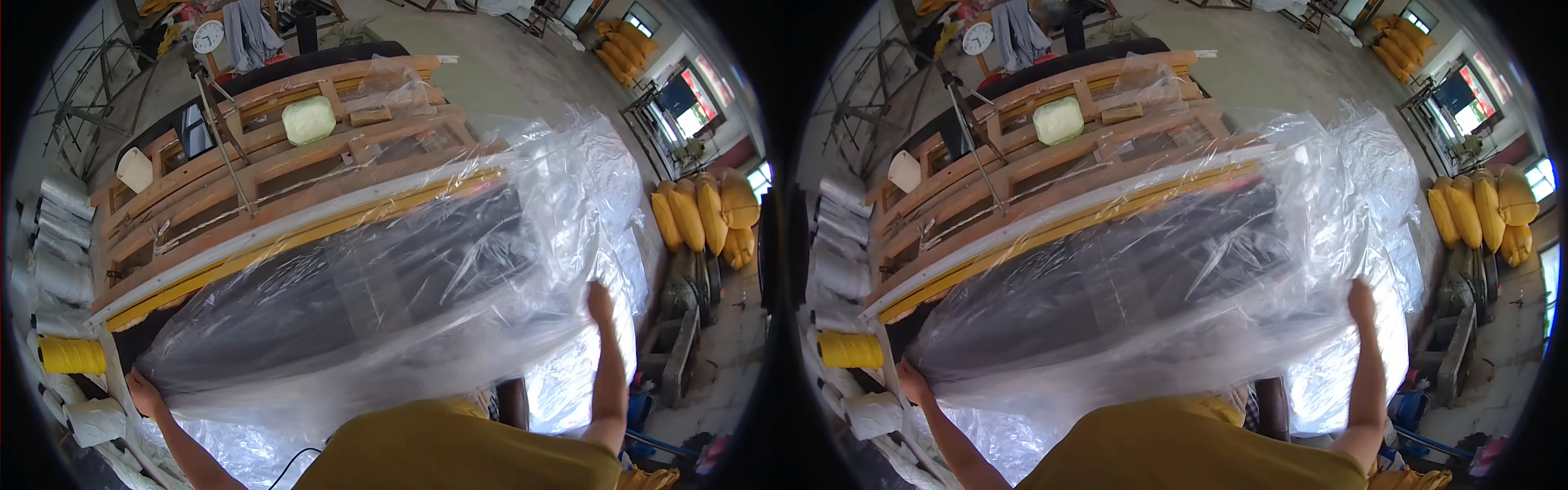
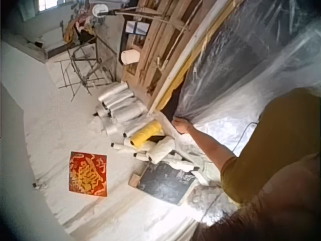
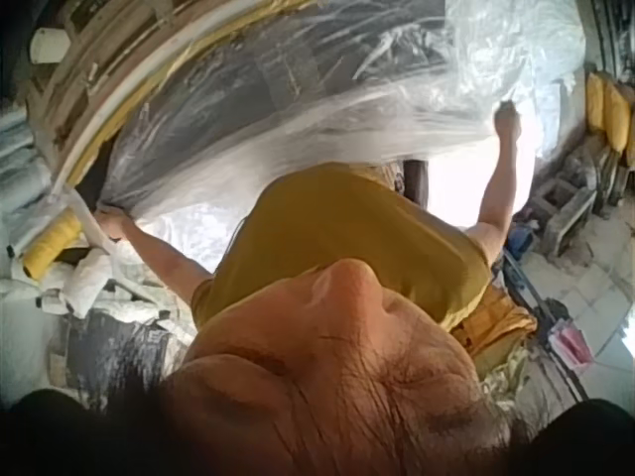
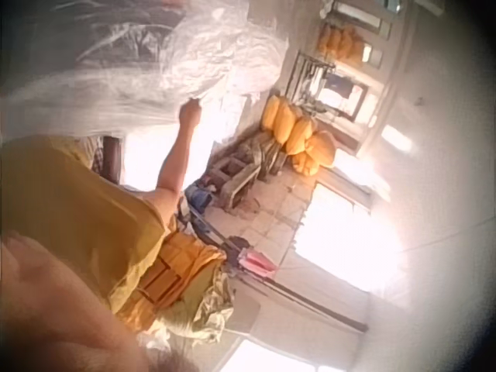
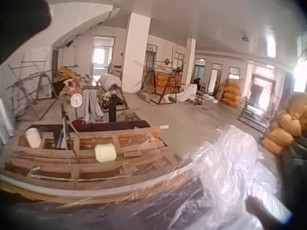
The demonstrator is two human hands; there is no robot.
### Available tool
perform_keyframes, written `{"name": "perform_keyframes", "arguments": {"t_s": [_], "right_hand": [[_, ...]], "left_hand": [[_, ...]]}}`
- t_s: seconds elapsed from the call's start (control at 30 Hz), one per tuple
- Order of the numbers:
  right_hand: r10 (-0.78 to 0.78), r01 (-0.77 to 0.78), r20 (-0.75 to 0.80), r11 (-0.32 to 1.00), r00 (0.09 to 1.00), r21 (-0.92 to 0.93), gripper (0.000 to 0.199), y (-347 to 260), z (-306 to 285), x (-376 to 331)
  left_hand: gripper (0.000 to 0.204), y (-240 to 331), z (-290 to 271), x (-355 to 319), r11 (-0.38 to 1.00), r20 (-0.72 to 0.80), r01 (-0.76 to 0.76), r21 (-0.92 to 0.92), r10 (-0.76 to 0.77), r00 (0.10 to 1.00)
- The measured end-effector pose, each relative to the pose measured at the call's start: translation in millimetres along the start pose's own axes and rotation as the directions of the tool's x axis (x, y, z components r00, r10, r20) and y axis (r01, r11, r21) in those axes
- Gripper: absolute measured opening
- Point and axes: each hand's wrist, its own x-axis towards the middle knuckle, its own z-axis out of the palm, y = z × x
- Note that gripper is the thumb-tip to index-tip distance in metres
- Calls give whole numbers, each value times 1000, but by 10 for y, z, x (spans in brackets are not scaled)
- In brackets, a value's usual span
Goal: The person wraps a foam part in clear plastic wrap, then secures the wrap with tape by hand.
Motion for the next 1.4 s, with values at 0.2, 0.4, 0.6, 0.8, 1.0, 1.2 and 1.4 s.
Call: {"name": "perform_keyframes", "arguments": {"t_s": [0.2, 0.4, 0.6, 0.8, 1.0, 1.2, 1.4], "right_hand": [[-68, 106, -579, 994, 812, 33, 30, -1353, -1199, 542], [-593, 658, -383, 751, 709, 56, 41, -2489, -502, 43], [-404, 441, -215, 881, 889, 172, 17, -2875, -945, 25], [-561, 598, -270, 798, 783, 77, 50, -2961, -456, 504], [-490, 534, -238, 826, 838, 179, 50, -3386, -799, 347], [-632, 687, -298, 714, 716, 135, 38, -3423, -490, 509], [-645, 765, -445, 622, 622, 167, 17, -3670, -427, 863]], "left_hand": [[37, 270, -296, -24, 999, 49, -21, -46, 23, 999], [41, -145, -53, 37, 987, 8, 157, -26, -157, 988], [42, -360, -15, 153, 993, 10, 107, -41, -107, 994], [40, -123, 71, 109, 988, -35, 152, -32, -154, 988], [40, -610, 68, 81, 979, -95, 23, -205, -43, 995], [39, -1046, -198, -232, 816, 16, 393, -423, -427, 904], [29, -1395, -377, -905, 960, -388, 76, -268, -180, 904]]}}
